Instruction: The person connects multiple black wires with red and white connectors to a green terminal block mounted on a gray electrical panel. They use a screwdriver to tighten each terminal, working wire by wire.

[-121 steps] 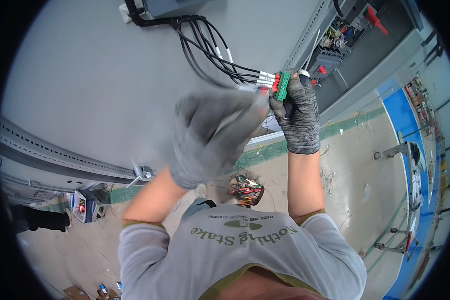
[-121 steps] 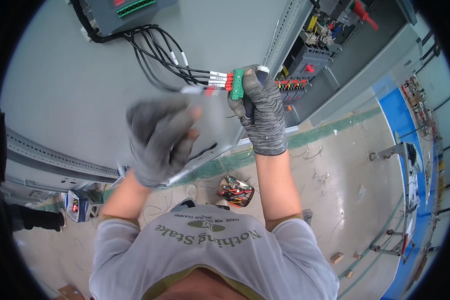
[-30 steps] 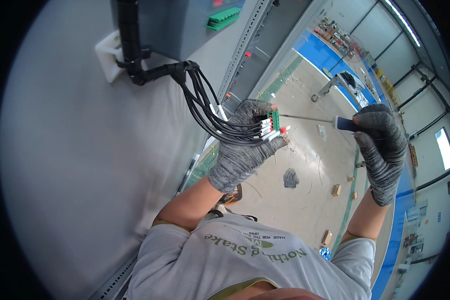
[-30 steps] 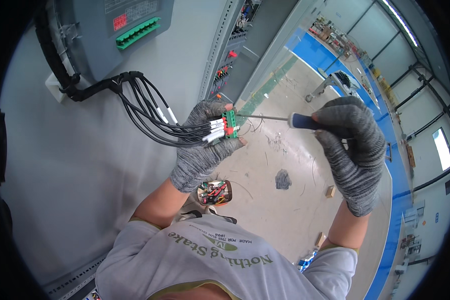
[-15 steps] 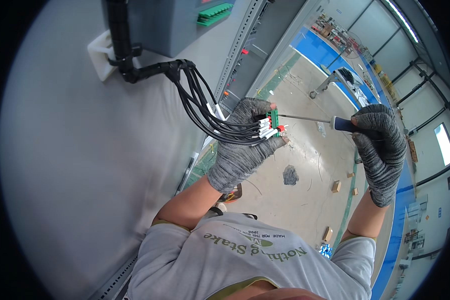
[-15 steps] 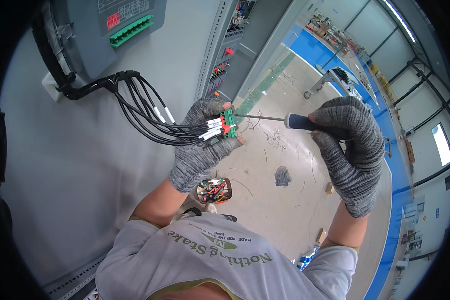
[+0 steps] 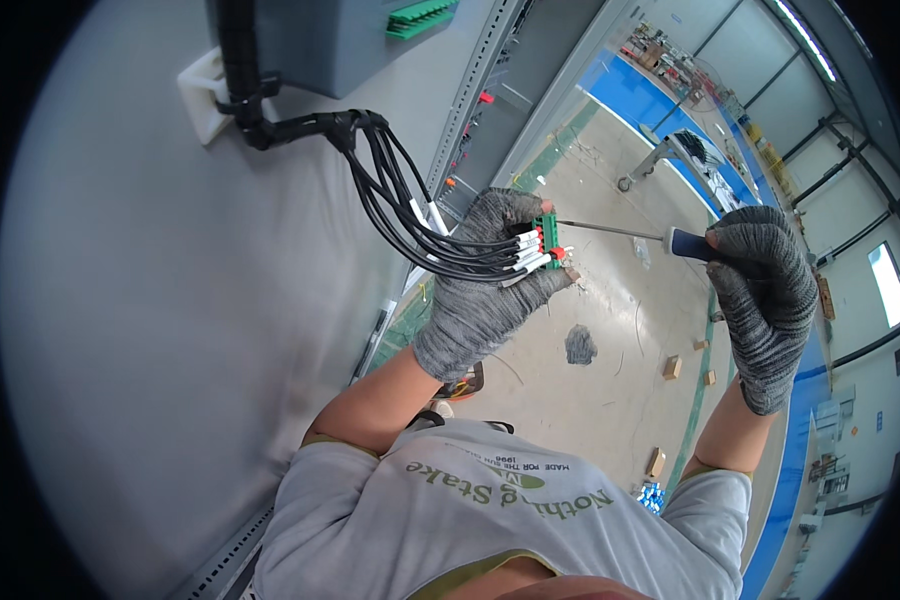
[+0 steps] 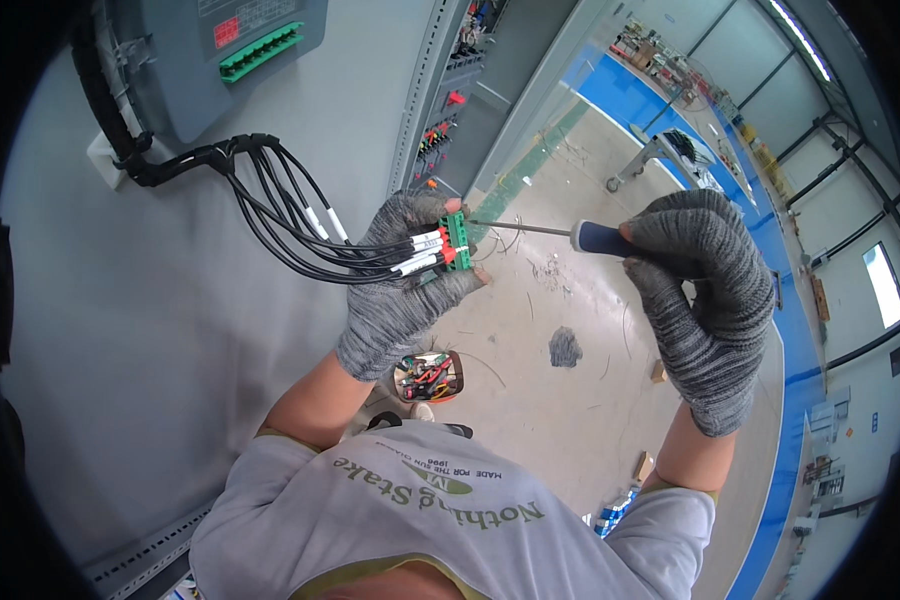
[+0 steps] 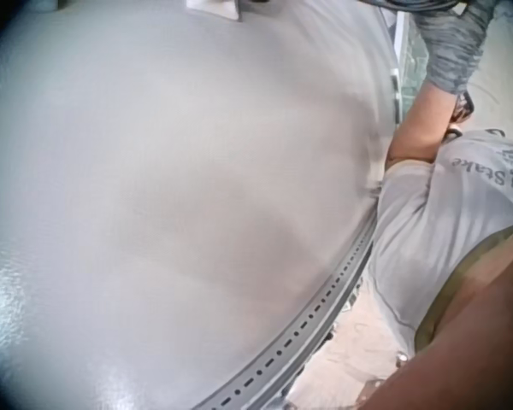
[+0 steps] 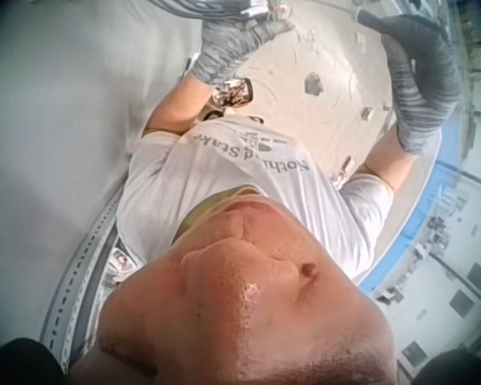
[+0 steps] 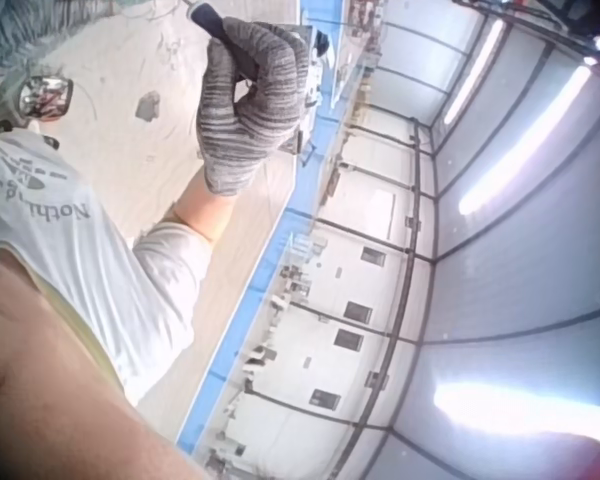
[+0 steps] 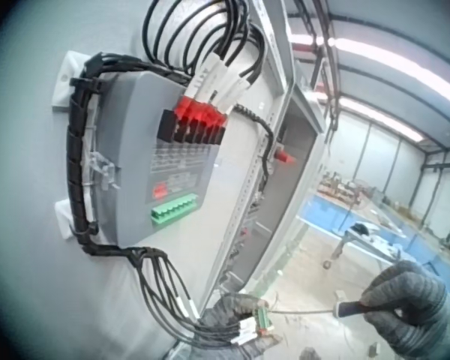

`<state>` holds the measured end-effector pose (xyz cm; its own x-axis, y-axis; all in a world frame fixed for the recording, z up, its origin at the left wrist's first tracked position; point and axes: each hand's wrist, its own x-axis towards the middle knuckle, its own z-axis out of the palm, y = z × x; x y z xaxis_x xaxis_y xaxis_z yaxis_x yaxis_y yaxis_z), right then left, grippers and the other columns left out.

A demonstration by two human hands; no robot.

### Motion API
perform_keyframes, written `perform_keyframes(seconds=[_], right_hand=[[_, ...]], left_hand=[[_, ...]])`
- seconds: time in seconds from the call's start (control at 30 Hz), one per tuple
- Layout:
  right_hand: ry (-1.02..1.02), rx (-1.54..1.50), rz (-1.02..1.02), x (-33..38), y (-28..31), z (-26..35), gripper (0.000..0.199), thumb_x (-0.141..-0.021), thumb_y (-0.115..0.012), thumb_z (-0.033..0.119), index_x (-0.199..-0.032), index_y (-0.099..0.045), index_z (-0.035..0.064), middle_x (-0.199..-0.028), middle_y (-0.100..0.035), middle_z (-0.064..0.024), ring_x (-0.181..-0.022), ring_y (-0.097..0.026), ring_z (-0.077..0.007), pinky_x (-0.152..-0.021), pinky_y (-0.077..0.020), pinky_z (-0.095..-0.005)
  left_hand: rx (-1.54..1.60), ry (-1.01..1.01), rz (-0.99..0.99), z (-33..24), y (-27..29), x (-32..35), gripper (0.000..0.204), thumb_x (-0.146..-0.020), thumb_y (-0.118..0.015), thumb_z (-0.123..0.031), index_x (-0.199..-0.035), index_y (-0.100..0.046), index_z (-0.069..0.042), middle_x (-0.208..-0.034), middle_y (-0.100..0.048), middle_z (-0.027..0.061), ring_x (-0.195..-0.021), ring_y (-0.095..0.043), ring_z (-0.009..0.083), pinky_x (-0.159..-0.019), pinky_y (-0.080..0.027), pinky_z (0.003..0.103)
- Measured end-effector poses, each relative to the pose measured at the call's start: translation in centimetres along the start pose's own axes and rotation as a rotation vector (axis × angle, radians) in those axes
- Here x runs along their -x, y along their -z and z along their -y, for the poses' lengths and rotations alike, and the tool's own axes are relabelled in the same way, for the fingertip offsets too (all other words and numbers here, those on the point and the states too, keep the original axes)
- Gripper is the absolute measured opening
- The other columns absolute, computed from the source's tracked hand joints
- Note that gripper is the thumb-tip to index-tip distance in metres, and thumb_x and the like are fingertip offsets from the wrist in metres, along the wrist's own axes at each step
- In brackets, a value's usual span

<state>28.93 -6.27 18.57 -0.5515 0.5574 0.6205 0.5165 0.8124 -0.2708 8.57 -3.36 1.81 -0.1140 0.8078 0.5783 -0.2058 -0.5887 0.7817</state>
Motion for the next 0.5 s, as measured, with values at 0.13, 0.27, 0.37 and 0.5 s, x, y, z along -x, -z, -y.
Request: perform_keyframes(seconds=[0.13,0.27,0.37,0.5], right_hand=[[-0.002,0.006,-0.014,0.1,-0.1,0.0,0.020,-0.077,-0.069,-0.001,-0.097,-0.066,0.0009,-0.095,-0.063,-0.0112,-0.090,-0.063,-0.0201,-0.081,-0.0536,-0.0305],[-0.070,0.063,-0.031,0.3,-0.3,0.8,0.017,-0.082,-0.068,0.005,-0.098,-0.066,0.0010,-0.095,-0.065,-0.0107,-0.084,-0.065,-0.0182,-0.077,-0.0530,-0.0290],[-0.113,0.194,-0.080,0.2,-0.7,1.2,0.016,-0.084,-0.067,0.008,-0.098,-0.066,0.0014,-0.094,-0.066,-0.0102,-0.082,-0.065,-0.0169,-0.075,-0.0526,-0.0285],[0.092,-0.022,-0.123,-0.2,-1.6,-0.2,0.037,-0.085,-0.067,0.017,-0.118,-0.055,0.0041,-0.104,-0.063,-0.0120,-0.092,-0.064,-0.0186,-0.078,-0.0538,-0.0302]], left_hand=[[-0.024,-0.030,0.003,0.3,0.0,0.0,0.055,-0.067,-0.080,0.003,-0.113,-0.051,-0.004,-0.108,-0.061,0.0074,-0.097,-0.063,0.0135,-0.087,-0.053,0.028],[-0.097,-0.027,-0.016,0.2,-0.1,0.0,0.055,-0.067,-0.080,0.002,-0.113,-0.050,-0.004,-0.108,-0.061,0.0077,-0.097,-0.062,0.0129,-0.087,-0.052,0.028],[-0.150,-0.083,-0.024,0.1,0.0,0.0,0.055,-0.067,-0.081,0.001,-0.113,-0.050,-0.004,-0.109,-0.061,0.0077,-0.097,-0.062,0.0132,-0.088,-0.052,0.028],[-0.104,-0.034,-0.007,0.4,0.1,0.2,0.056,-0.067,-0.081,0.000,-0.113,-0.050,-0.004,-0.112,-0.060,0.0085,-0.099,-0.061,0.0139,-0.088,-0.051,0.028]])
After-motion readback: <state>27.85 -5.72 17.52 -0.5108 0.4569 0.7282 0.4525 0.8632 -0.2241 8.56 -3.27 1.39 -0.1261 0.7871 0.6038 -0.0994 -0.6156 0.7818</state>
